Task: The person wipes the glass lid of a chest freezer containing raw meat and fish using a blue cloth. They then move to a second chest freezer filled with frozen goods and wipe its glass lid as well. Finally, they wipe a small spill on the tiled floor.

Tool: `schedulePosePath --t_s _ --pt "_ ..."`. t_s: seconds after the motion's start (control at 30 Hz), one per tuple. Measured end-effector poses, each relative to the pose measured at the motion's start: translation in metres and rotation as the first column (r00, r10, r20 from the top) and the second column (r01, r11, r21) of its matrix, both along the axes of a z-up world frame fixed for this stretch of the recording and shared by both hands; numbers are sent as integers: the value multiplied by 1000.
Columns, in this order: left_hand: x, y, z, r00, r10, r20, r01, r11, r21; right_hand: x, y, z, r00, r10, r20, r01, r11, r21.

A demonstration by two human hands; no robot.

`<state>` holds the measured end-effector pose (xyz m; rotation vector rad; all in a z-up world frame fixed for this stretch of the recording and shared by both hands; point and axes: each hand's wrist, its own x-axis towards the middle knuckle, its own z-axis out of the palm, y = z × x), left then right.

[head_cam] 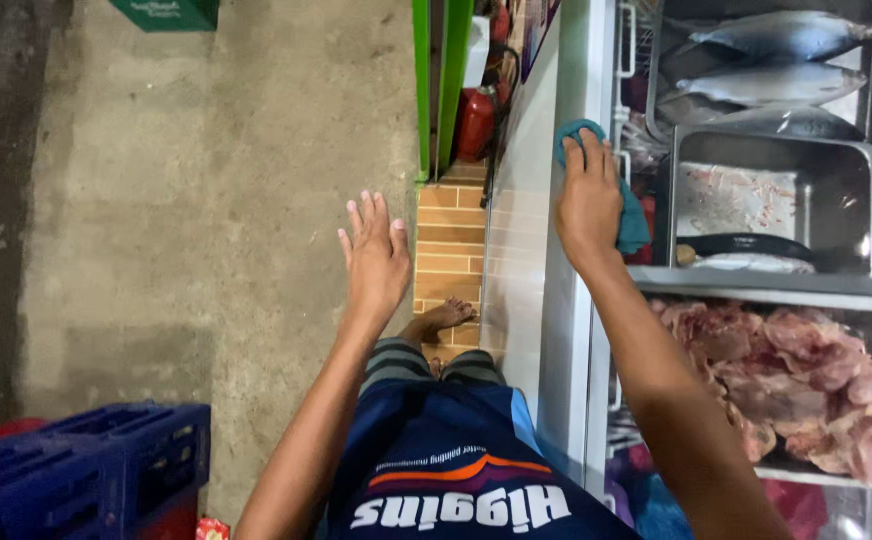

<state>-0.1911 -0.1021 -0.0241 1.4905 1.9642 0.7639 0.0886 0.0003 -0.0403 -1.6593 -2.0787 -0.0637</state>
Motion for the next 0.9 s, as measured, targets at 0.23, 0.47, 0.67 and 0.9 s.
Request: schedulePosePath --t_s 0.23,0.47,0.67,0.9 --pt "-17 -39 -5 999 33 -12 -33 999 1 -36 -42 5 966 -46 -254 15 992 -125" --pt "-48 -39 -14 996 91 -13 -91 996 10 -101 -63 -26 896 58 -440 -142 977 -159" --pt "-99 -8 -26 992 123 38 -124 992 19 -160 -44 -54 850 117 -513 -225 962 -154" --pt "-203 55 -53 990 141 10 -141 989 36 -269 30 -91 847 153 -509 -240 965 -109"
